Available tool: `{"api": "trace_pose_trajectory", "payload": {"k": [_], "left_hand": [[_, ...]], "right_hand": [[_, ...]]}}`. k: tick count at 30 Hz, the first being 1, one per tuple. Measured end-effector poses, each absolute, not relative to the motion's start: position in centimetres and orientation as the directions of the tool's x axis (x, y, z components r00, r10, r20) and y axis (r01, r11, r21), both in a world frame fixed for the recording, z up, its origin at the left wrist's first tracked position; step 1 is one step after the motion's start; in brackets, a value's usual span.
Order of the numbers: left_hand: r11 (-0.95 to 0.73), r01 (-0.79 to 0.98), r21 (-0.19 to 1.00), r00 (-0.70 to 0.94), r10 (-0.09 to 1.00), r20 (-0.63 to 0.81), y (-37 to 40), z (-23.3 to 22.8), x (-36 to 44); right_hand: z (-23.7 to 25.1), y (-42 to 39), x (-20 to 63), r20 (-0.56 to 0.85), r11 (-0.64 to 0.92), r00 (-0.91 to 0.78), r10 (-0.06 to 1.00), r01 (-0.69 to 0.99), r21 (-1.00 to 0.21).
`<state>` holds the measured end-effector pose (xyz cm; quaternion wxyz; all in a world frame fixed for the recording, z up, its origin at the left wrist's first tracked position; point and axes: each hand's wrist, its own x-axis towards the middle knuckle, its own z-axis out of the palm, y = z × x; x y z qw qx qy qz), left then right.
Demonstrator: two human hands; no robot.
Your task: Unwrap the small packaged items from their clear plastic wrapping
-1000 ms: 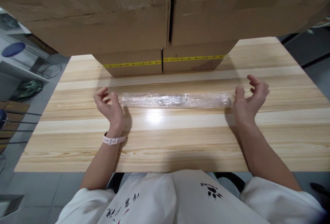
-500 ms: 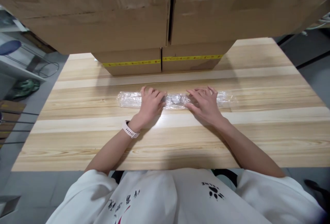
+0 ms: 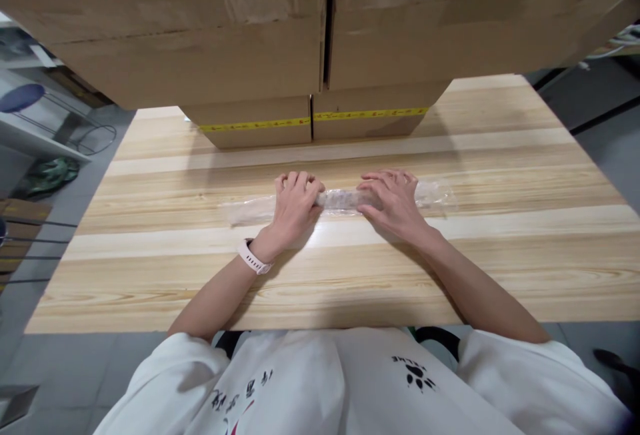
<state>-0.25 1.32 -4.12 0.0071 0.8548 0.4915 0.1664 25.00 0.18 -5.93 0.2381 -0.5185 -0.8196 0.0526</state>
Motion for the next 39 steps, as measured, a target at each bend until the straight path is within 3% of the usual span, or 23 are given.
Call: {"api": "trace_pose_trajectory", "payload": {"k": [3,6,10,12,14,17,22,29,31,33,36,39], "left_hand": [[-0.570,0.809,0.144,0.513,0.804,0.300,-0.4,-3.7,-0.5],[-0.644,0.750,0.153,0.616,0.764,0.192,-2.8,-2.7,-1.6],[-0.645,0.669,0.369,0.691,0.722,0.008,-4.9,-1.0,-4.0],[-0.581,0.660,0.476,0.660,0.751,0.002,-5.0,-0.7,-4.7],[-0.540,0.675,0.503,0.600,0.799,0.053,-4.4,-0.9,-4.8],[-0.560,0.713,0.422,0.572,0.813,0.113,-3.2,-1.8,-4.0],[-0.602,0.761,0.242,0.604,0.793,0.075,-2.5,-3.2,-1.9],[-0.636,0.759,0.141,0.612,0.770,0.179,-4.2,-3.1,-1.2],[-0.651,0.747,0.137,0.627,0.758,0.180,-5.5,-2.6,-1.6],[-0.674,0.705,0.220,0.667,0.736,0.119,-6.9,-1.7,-2.3],[-0.641,0.626,0.445,0.721,0.692,-0.017,-8.4,-0.3,-3.5],[-0.561,0.629,0.538,0.666,0.746,-0.001,-8.4,0.2,-4.5]], "right_hand": [[-4.8,-0.8,25.0,0.342,0.539,-0.437,0.832,0.785,-0.305],[-3.0,-2.1,25.6,0.262,0.651,-0.596,0.759,0.704,-0.285],[-0.9,-3.3,26.8,0.089,0.710,-0.754,0.651,0.564,-0.421],[-0.6,-3.4,27.1,0.083,0.668,-0.734,0.674,0.559,-0.491],[-0.9,-3.2,27.0,0.150,0.624,-0.651,0.744,0.597,-0.504],[-2.1,-3.0,26.2,0.232,0.608,-0.571,0.788,0.658,-0.444],[-3.5,-3.2,24.8,0.177,0.628,-0.607,0.775,0.704,-0.332],[-2.6,-4.5,23.7,0.197,0.687,-0.658,0.727,0.697,-0.206],[-1.6,-5.5,23.8,0.141,0.724,-0.712,0.688,0.662,-0.192],[-0.3,-6.4,24.4,0.026,0.759,-0.781,0.624,0.598,-0.260],[1.2,-6.9,25.5,-0.090,0.740,-0.850,0.518,0.499,-0.452],[1.5,-6.3,26.2,-0.081,0.633,-0.798,0.598,0.532,-0.562]]}}
